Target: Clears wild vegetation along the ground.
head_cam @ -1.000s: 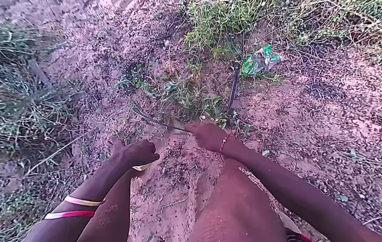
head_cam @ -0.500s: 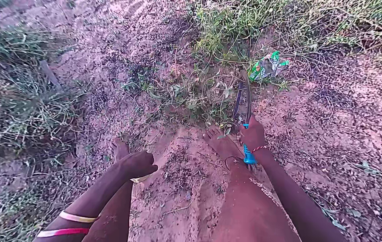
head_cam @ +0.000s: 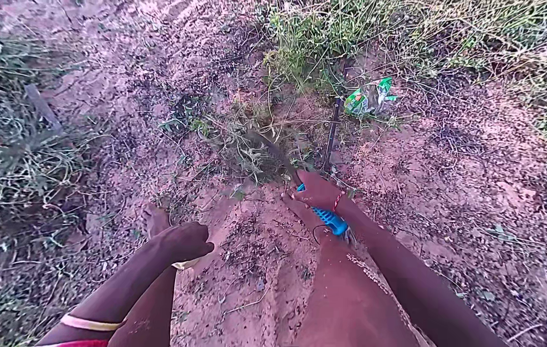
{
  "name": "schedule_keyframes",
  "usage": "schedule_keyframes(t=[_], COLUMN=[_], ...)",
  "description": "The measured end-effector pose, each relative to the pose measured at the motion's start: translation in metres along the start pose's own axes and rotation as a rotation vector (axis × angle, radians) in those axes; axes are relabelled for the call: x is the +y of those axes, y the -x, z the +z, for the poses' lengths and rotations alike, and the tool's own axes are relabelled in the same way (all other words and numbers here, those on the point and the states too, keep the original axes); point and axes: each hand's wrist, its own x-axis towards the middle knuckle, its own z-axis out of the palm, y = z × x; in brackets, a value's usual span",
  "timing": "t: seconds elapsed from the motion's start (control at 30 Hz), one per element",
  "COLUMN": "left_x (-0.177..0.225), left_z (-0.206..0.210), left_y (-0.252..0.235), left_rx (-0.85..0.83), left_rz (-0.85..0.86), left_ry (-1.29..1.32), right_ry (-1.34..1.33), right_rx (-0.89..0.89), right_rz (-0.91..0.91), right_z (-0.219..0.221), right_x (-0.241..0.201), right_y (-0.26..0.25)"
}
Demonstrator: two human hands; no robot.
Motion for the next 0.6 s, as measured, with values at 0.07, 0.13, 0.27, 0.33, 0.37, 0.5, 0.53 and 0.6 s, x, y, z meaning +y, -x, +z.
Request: schedule_keyframes(t=[0.07, 0.13, 0.27, 0.33, 0.37, 0.5, 0.53, 0.6], left_x=[0.007, 0.011, 0.015, 0.016, 0.015, 0.013, 0.011, 0.006], left_z=[-0.005, -0.008, -0.011, -0.012, -0.011, -0.007, -0.005, 0.001], left_y=[-0.001, -0.001, -0.006, -0.008, -0.008, -0.003, -0.002, 0.0], left_rx=[0.013, 0.033, 0.05, 0.05, 0.056, 0.052, 0.048, 0.036], left_rz=[-0.04, -0.009, 0.024, 0.034, 0.037, 0.035, 0.031, 0.019], left_ry=[0.022, 0.033, 0.038, 0.029, 0.024, 0.027, 0.02, 0.004], right_ry=[0.143, 0.193, 0.496, 0.514, 0.479, 0.244, 0.19, 0.121], right_rx=[-0.052, -0.052, 0.066, 0.175, 0.232, 0.491, 0.557, 0.644], right_rz=[-0.085, -0.197, -0.41, -0.386, -0.345, -0.017, 0.068, 0.214], right_z=[0.01, 0.02, 0.023, 0.023, 0.022, 0.015, 0.012, 0.004], right_x=[-0.037, -0.062, -0.077, -0.065, -0.056, -0.02, -0.013, 0.005], right_y=[-0.012, -0.024, -0.028, -0.021, -0.016, -0.006, -0.009, -0.023])
